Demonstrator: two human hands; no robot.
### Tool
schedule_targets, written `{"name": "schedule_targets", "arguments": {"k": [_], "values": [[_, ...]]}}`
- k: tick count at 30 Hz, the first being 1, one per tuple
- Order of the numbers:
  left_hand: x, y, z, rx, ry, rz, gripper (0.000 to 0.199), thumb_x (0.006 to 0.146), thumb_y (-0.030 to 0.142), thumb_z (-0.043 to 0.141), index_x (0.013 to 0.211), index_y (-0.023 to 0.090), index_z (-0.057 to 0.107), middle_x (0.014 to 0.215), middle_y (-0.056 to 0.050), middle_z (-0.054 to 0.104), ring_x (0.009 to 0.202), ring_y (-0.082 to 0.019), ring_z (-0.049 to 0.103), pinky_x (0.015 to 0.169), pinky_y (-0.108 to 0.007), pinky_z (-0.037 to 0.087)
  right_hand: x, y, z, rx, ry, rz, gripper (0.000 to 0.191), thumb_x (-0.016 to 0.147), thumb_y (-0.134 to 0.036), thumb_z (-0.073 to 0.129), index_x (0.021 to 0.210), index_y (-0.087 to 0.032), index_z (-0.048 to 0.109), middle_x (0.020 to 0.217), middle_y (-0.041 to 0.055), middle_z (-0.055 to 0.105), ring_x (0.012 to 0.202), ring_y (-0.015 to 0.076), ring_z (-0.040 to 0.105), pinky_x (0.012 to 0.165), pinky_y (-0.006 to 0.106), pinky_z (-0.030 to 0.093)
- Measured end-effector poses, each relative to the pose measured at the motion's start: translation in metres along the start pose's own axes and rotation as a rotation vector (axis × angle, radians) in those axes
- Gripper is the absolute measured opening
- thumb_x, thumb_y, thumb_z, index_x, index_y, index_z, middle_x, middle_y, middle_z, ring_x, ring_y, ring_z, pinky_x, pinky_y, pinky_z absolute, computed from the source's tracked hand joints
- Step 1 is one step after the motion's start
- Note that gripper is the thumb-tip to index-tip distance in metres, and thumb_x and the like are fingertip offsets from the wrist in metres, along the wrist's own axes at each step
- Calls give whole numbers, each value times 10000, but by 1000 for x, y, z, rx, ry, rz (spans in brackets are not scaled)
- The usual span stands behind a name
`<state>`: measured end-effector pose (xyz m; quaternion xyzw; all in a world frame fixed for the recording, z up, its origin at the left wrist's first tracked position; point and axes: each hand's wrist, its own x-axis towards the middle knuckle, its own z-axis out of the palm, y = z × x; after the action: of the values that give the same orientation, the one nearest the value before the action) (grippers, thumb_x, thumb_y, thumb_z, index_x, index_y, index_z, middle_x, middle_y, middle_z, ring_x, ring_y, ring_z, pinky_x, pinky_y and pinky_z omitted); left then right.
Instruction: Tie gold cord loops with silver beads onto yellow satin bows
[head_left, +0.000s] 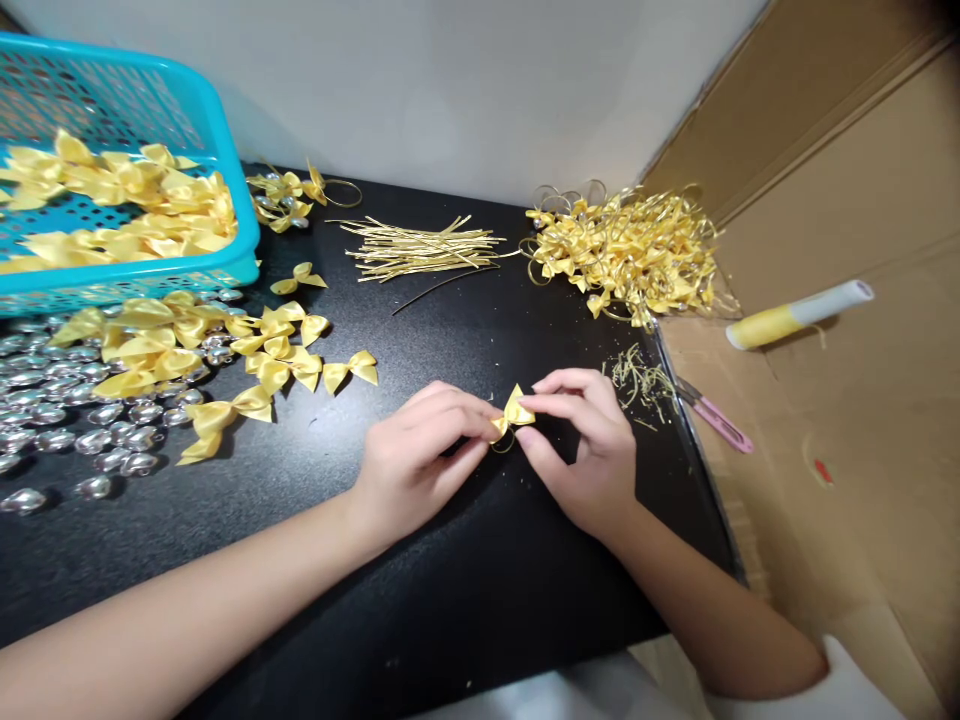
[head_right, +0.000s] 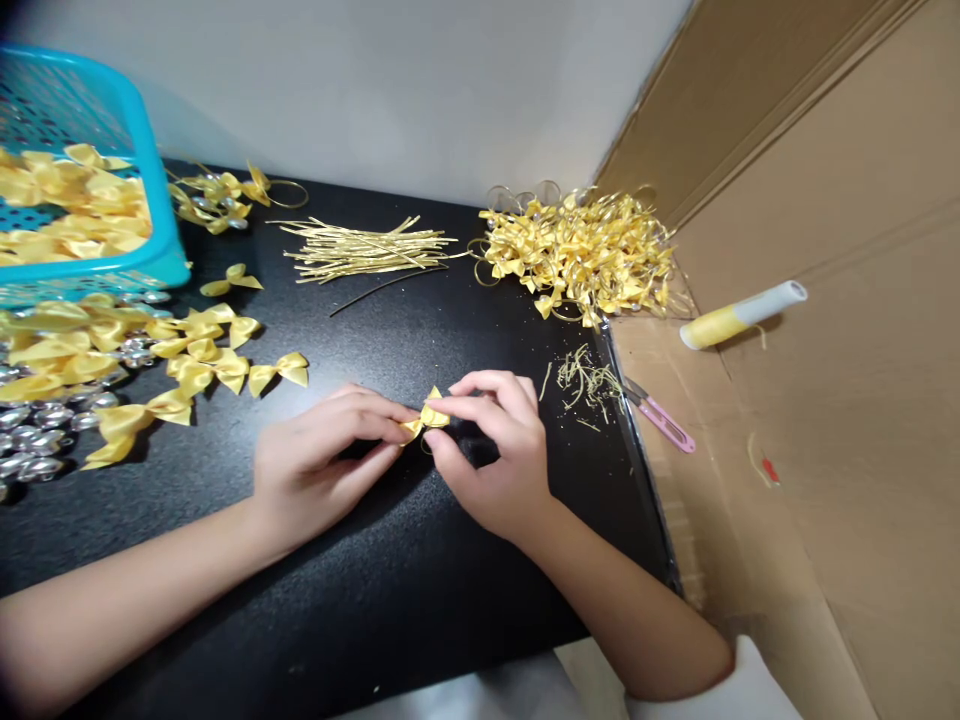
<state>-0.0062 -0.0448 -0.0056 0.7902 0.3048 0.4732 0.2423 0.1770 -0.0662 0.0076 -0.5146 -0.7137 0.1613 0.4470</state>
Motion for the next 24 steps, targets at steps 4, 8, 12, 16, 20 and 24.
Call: {"name": "schedule_targets", "arguments": {"k": [4, 8, 12, 16, 20, 24], "values": [[-1, 0, 1, -9, -12, 9, 162, 824, 29, 631, 848, 187, 653, 841, -52, 758, 779, -151, 703, 738, -283, 550, 0, -3, 5, 7, -65, 41, 98, 844, -170, 651, 800, -239, 704, 939, 47, 604, 919, 193, 564, 839, 386, 464], [3, 0, -1, -41, -55, -75, 141, 833, 60, 621, 813, 193, 667, 804, -34, 759, 758, -148, 704, 723, -261, 553, 3, 2, 3, 183, -107, 166, 105, 868, -181, 615, 788, -234, 658, 925, 32, 569, 926, 182, 556, 854, 382, 449], [5, -5, -1, -43, -47, -248, 131, 827, 98, 622, 732, 183, 656, 767, -22, 751, 706, -140, 696, 684, -236, 529, 10, 10, -9, 497, 47, 247, 77, 911, -261, 577, 836, -245, 573, 973, 22, 610, 789, 130, 579, 707, 301, 468], [5, -11, 2, -117, -86, -449, 62, 825, 171, 631, 771, 167, 661, 734, -24, 729, 637, -137, 660, 623, -236, 504, 21, 16, -23, 641, 209, 335, 161, 909, -363, 599, 880, -255, 483, 895, -9, 679, 575, 82, 589, 548, 237, 461], [8, -11, 2, -198, -146, -562, 90, 829, 202, 619, 770, 144, 653, 732, -32, 703, 643, -127, 620, 613, -232, 481, 32, 20, -35, 720, 345, 265, 210, 850, -374, 688, 878, -253, 518, 730, -80, 644, 590, 73, 648, 558, 194, 504], [11, -11, 0, -255, -187, -581, 91, 827, 198, 619, 767, 138, 653, 713, -18, 677, 633, -108, 571, 608, -219, 456, 40, 21, -44, 737, 477, 246, 194, 828, -327, 711, 834, -247, 535, 664, -101, 604, 578, 55, 652, 539, 159, 508]]}}
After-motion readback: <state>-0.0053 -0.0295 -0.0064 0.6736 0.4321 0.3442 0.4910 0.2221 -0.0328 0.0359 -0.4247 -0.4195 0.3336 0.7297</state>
